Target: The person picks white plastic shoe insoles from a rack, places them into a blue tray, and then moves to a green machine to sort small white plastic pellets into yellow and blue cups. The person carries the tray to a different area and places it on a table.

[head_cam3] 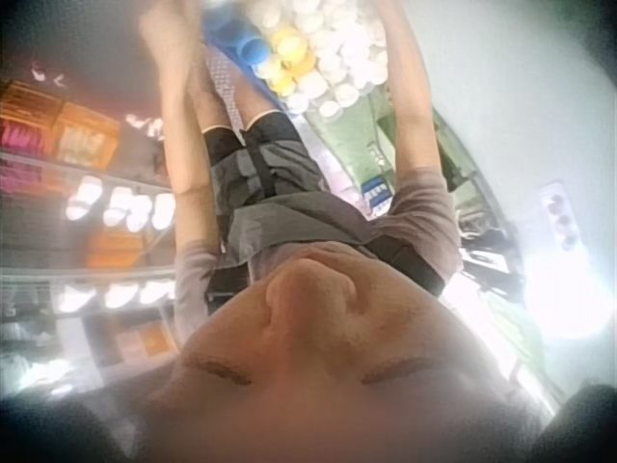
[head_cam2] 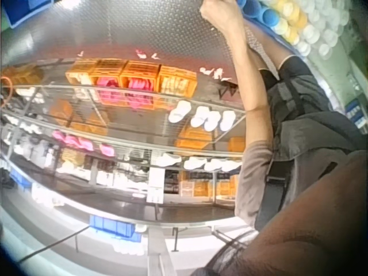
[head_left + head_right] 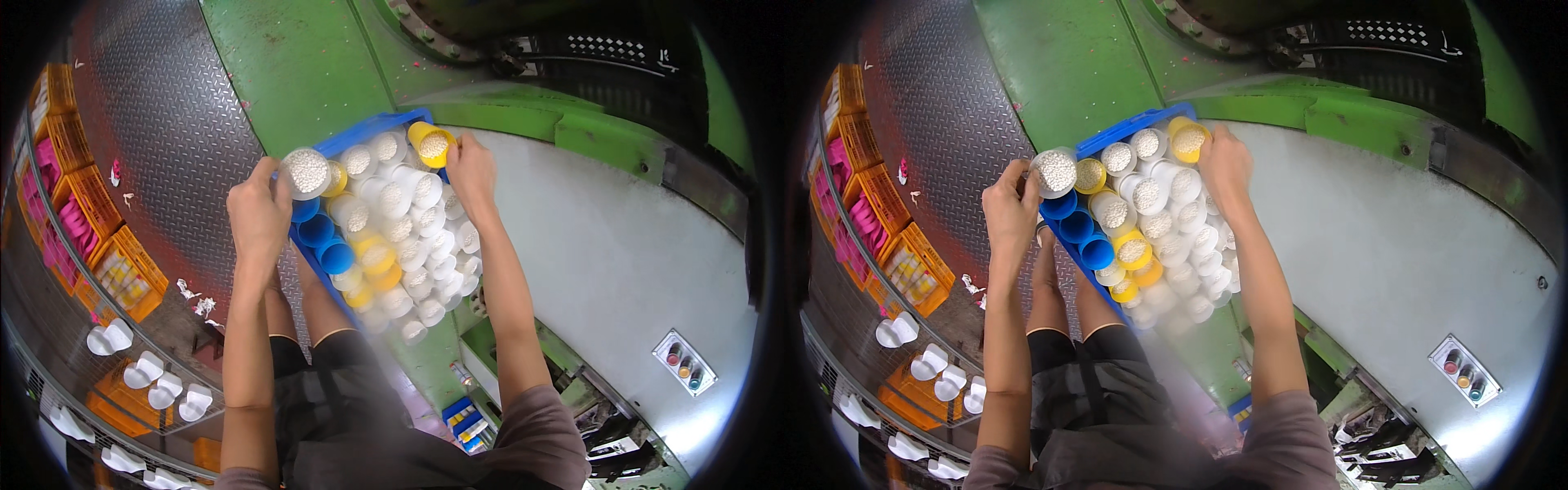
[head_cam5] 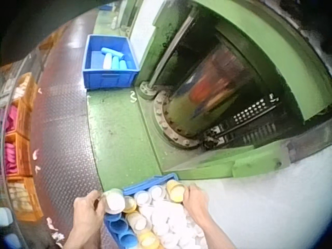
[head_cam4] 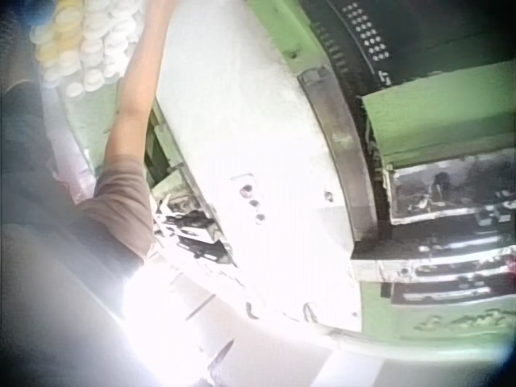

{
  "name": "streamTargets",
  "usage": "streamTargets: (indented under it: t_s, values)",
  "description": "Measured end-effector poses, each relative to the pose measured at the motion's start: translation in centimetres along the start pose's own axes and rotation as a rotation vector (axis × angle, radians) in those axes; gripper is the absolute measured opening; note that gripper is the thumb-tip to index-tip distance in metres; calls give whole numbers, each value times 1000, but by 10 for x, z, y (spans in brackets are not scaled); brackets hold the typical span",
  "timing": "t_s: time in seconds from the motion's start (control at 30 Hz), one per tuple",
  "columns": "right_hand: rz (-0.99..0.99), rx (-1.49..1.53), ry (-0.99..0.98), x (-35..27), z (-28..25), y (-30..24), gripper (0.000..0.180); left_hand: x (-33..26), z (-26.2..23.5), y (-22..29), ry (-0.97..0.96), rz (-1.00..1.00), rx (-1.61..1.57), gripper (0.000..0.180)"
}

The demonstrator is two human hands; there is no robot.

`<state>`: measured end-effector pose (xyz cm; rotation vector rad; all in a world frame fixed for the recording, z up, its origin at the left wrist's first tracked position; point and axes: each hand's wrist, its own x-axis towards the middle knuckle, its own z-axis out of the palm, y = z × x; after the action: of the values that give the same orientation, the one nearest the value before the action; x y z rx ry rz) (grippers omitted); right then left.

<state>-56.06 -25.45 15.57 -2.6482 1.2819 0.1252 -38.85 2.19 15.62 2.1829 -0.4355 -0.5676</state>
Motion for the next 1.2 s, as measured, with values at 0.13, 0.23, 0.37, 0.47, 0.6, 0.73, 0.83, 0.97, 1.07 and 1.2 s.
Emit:
streamTargets:
  t_s: [0.13,0.23,0.37,0.47,0.6,0.73,0.83,0.97,1.07,1.2]
  values:
    - [-60,266,-100,-20,-33,-20,16,2,1,2,9,-29,-36,13]
    - [-88,389,-263,-16,-15,-38,19,2,2,5,24,-1,-34,14]
    - [-250,255,-299,-17,13,-56,20,1,1,7,-3,9,-26,13]
    - [-210,342,-312,-16,17,-49,19,1,1,6,-17,28,-13,12]
    - [-205,323,-142,15,31,-10,18,0,2,3,-23,2,-29,11]
    - [-300,144,-405,59,87,25,19,-1,1,0,8,68,-76,7]
    - [-332,73,-509,82,125,36,25,-4,-3,-2,25,57,-11,6]
    - [-263,87,-582,89,149,44,27,-5,-12,-4,35,20,-24,7]
    - [-287,31,-557,90,156,46,25,-3,-18,-5,45,-14,-32,7]
    - [-401,-246,-642,91,160,43,18,-1,-22,-4,74,-10,-61,8]
